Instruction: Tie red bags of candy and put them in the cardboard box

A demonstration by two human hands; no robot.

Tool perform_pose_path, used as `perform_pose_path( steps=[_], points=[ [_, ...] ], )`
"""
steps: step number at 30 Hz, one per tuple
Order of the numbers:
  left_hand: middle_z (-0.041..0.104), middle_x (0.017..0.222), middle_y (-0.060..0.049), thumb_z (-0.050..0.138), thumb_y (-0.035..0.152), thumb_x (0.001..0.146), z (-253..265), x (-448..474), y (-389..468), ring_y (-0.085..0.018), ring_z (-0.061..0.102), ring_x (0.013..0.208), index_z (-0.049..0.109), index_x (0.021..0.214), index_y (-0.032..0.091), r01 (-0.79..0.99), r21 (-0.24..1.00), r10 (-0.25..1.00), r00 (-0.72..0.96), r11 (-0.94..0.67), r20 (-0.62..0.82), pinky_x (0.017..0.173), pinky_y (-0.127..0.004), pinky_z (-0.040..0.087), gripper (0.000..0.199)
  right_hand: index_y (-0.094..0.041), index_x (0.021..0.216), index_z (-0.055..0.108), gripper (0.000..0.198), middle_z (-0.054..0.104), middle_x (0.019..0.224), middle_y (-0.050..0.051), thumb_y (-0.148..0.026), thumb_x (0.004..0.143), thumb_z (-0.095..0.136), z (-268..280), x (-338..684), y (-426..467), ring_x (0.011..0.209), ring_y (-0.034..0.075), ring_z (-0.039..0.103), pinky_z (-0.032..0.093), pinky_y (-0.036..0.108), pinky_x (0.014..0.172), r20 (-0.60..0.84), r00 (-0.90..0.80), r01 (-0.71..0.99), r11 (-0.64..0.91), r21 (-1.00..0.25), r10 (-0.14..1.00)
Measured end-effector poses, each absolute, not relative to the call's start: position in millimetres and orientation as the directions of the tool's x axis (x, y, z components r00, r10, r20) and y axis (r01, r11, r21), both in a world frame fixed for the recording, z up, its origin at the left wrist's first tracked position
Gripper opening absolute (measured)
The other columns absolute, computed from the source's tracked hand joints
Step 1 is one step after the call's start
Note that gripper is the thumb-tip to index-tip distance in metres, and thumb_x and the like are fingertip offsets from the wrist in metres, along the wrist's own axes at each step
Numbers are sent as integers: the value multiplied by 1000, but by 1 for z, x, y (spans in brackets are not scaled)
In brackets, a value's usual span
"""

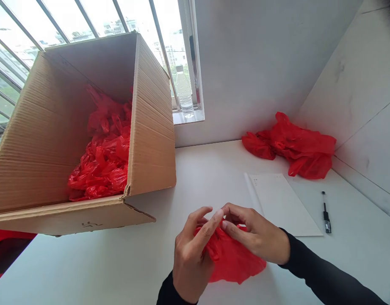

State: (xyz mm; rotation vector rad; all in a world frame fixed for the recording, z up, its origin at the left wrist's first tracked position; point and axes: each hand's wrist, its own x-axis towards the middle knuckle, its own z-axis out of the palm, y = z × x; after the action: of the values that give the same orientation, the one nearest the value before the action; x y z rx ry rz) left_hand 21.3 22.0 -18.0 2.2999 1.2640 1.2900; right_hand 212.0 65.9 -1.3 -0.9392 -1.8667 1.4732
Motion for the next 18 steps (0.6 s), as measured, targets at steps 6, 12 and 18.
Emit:
perform_pose_path(
  steps=[6, 12, 18],
  points=[
    [32, 159, -12, 39, 14, 101, -27, 16, 10, -25, 36, 144, 27, 156, 25, 655, 505, 818, 351, -562, 455, 112, -40, 43, 58, -24, 98, 56, 17, 65, 97, -1, -35, 102, 44, 1, 219, 61, 91, 15, 60, 45, 31, 84, 39, -490, 236, 176, -956, 871],
    [35, 159, -8, 38, 11, 100, -61, -19, -18, -25, 28, 148, 29, 155, 23, 820, 361, 869, 295, -444, 398, 120, -44, 30, 57, -27, 95, 53, 26, 60, 84, -2, -49, 101, 41, -36, 253, 57, 80, 16, 57, 43, 31, 67, -93, -199, 345, -19, -938, 976],
    [28, 162, -11, 29, 31, 104, -63, -6, -24, -31, 22, 150, 28, 155, 15, 813, 328, 856, 356, -481, 374, 120, -49, 27, 53, -29, 109, 45, 16, 58, 131, 5, -40, 104, 35, -50, 230, 10, 121, 21, 55, 47, 40, 95, 97, 87, 293, 68, -954, 991]
  ],
)
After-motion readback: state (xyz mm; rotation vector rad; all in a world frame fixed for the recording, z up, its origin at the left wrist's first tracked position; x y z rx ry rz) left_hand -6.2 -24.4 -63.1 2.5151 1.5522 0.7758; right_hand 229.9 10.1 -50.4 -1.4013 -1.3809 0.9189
